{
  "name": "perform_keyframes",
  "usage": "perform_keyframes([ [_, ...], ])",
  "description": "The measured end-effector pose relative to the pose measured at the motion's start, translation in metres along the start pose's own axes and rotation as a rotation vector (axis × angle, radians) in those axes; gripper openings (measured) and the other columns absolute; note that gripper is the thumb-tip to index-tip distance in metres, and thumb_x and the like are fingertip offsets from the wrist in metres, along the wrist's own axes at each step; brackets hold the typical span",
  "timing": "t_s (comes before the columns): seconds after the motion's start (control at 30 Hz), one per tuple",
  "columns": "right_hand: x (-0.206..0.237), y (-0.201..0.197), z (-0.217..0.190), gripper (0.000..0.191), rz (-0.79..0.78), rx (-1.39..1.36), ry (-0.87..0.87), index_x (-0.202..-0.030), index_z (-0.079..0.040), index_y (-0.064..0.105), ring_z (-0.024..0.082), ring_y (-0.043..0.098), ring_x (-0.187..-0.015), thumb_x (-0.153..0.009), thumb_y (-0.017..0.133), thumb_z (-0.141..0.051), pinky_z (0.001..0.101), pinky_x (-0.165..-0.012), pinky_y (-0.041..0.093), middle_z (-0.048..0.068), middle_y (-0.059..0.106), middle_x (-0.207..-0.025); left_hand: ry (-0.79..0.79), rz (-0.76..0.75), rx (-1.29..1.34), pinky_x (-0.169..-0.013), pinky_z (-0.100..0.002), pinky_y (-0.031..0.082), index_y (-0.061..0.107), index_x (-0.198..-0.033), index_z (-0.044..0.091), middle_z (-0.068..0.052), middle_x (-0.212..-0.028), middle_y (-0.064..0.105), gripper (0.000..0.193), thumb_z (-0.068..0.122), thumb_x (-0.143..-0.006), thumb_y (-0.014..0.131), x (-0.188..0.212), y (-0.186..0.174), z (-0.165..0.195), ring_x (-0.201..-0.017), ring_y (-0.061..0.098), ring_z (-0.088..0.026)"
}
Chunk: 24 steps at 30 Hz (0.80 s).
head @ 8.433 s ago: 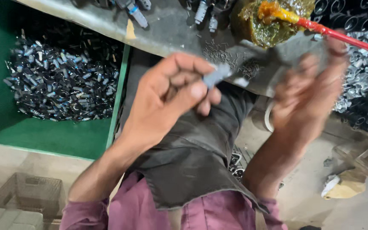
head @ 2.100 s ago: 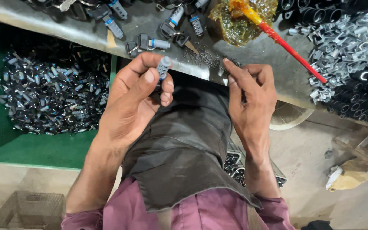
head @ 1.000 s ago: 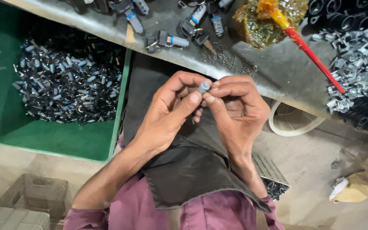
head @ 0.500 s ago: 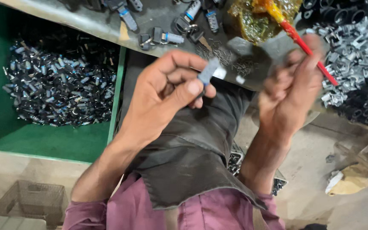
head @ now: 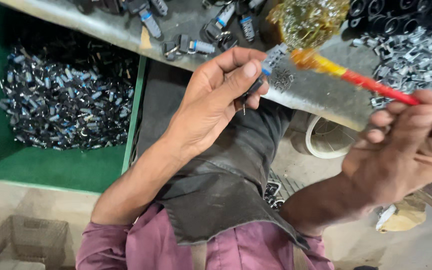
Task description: The person repeatedly picks small cylindrical components from a pile, inserts a tiny metal pin into each, and uses a red-handled brush to apply a viscous substance to the pin area. Finished units are placed on the table surface.
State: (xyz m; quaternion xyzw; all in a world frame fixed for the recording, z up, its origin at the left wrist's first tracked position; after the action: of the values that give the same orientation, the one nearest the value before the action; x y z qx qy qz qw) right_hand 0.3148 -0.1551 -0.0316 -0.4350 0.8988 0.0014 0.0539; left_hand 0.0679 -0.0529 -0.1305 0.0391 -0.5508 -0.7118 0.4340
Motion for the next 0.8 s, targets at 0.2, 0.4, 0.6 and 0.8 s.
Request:
perform_keyframes([
  [0.2,-0.001,0.035,-0.018,0.018,0.03,0.234,-0.113,-0.125,0.013,0.064,0.021,0.07,-0.073,-0.123,0.062,-0.004,0.0287,-0.058,0.054,0.021,0.067,-0.095,-0.042,-0.036,0.074,-0.081,-0.029,0.049,0.06,-0.13,-0.004,-0.002,-0.1,0.059,0.032,0.019,-0.108,0.066,0.004,0.003,-0.004,-0.095,0.059,-0.013],
  [0.4,-0.027,0.089,-0.013,0.024,-0.319,0.465,0.066,-0.124,0.002,0.073,0.01,0.071,-0.074,-0.117,0.058,-0.016,0.0234,-0.063,0.057,0.01,0.075,-0.098,0.003,-0.214,-0.021,-0.072,-0.022,0.043,0.057,-0.142,0.002,-0.004,-0.093,0.06,0.038,0.024,-0.113,0.065,0.045,0.038,0.058,-0.08,0.052,-0.009],
  [0.6,0.017,0.146,0.022,0.018,-0.63,0.65,0.144,-0.117,-0.006,0.077,0.01,0.059,-0.073,-0.099,0.074,-0.005,0.0228,-0.065,0.045,0.007,0.074,-0.092,0.203,0.117,-2.498,-0.079,-0.046,0.047,0.078,-0.099,0.016,-0.014,-0.12,0.069,0.029,0.038,-0.082,0.07,0.109,-0.039,0.156,-0.099,0.062,-0.032],
  [0.8,0.035,0.172,0.026,0.028,-0.624,0.696,0.094,-0.123,-0.007,0.075,0.018,0.049,-0.063,-0.095,0.078,-0.009,0.0314,-0.061,0.04,0.008,0.056,-0.075,0.398,0.368,-1.989,-0.075,-0.044,0.05,0.072,-0.099,0.008,-0.011,-0.094,0.064,0.016,0.024,-0.103,0.074,0.079,0.011,0.16,-0.088,0.064,-0.033],
])
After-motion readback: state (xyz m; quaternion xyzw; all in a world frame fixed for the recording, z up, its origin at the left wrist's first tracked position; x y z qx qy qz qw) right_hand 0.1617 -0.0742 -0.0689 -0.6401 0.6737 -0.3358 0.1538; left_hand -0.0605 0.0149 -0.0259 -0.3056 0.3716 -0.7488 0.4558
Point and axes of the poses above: each hand's wrist, its own x-axis away from the middle knuckle, its own y-axis out of the palm, z = x × y, the point moved 10 cm from there along -x, towards the middle knuckle
